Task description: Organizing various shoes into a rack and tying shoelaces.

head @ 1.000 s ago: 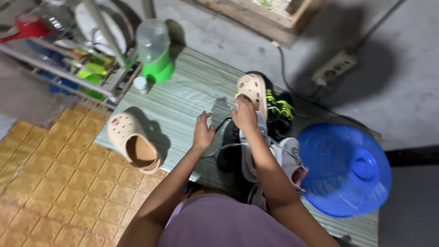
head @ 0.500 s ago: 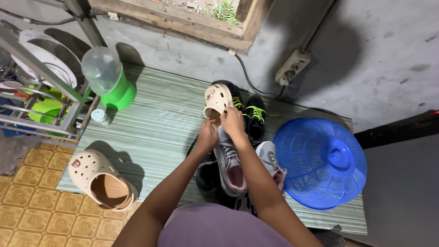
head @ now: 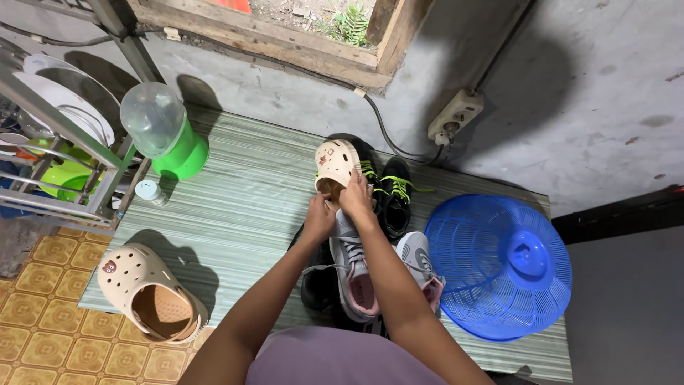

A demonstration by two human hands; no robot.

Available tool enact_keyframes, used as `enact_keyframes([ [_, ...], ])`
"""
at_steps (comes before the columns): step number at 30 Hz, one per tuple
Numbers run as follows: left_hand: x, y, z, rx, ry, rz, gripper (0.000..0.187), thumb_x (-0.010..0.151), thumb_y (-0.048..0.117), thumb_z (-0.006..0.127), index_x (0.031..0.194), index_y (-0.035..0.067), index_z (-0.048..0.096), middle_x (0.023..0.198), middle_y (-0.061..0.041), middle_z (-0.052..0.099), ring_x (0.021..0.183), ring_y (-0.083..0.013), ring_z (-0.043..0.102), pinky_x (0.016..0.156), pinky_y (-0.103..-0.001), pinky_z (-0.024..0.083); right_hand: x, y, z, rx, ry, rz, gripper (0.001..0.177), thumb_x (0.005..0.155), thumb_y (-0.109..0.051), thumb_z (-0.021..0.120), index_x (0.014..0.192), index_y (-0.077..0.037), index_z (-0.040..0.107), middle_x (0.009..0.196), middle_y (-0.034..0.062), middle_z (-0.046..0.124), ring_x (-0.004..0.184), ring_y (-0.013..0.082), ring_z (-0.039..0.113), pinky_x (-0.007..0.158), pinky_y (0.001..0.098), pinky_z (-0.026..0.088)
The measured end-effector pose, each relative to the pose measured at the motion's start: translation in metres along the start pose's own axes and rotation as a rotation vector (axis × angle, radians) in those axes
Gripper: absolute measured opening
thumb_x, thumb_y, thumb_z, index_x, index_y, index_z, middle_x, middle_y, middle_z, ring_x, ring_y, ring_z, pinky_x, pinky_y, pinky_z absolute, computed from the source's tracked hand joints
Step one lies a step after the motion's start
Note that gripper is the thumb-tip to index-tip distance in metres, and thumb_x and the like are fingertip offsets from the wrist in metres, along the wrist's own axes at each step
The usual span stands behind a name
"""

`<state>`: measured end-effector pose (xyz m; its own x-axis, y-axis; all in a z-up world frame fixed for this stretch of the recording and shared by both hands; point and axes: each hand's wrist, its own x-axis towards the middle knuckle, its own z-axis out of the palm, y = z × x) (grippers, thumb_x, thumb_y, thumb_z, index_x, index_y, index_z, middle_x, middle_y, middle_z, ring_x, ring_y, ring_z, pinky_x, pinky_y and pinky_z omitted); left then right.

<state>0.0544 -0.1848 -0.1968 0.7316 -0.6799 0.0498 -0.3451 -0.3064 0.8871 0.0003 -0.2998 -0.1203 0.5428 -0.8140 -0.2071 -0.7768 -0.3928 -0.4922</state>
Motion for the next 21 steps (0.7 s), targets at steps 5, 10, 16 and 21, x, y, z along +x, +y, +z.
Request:
enact_keyframes([
  [5,0.008,-0.027,0.02,0.025,0.063,0.045,0.05,0.087,0.009,0.061,0.135,0.002,0.056,0.147,-0.036,0.041,0.143,-0.0472,0.035,0.116,-0.047,0.034,0.026,0.019,0.019,0.045,0.096,-0.109,0.082,0.085,-0.004,0.064,0.156,-0.004,0.023,0.158,0.0274,0.033,0.132,0.0531,0.047,0.109,0.0541,0.043],
  [10,0.008,-0.006,0.004,-0.037,0.052,0.063,0.055,0.092,0.012,0.06,0.145,0.006,0.053,0.151,-0.032,0.041,0.147,-0.045,0.033,0.12,-0.046,0.029,0.016,0.0,-0.003,0.06,0.132,-0.203,0.081,0.084,0.003,0.063,0.155,-0.002,0.024,0.153,0.029,0.041,0.131,0.0475,0.051,0.107,0.0547,0.043],
  [16,-0.01,0.04,-0.062,-0.128,0.224,0.001,0.054,0.098,0.014,0.056,0.148,-0.002,0.045,0.155,-0.031,0.036,0.145,-0.043,0.037,0.119,-0.043,0.033,-0.016,-0.058,-0.012,0.2,0.092,-0.376,0.082,0.084,0.007,0.058,0.157,-0.005,0.023,0.146,0.0301,0.045,0.127,0.0489,0.053,0.103,0.0508,0.047],
  [21,-0.045,0.048,-0.122,-0.114,0.418,0.024,0.056,0.098,0.008,0.054,0.151,-0.004,0.04,0.161,-0.029,0.028,0.145,-0.0444,0.038,0.118,-0.043,0.036,-0.036,-0.105,0.021,0.29,0.076,-0.555,0.071,0.09,0.007,0.047,0.158,-0.005,0.029,0.142,0.0285,0.053,0.125,0.0472,0.056,0.102,0.0499,0.048],
])
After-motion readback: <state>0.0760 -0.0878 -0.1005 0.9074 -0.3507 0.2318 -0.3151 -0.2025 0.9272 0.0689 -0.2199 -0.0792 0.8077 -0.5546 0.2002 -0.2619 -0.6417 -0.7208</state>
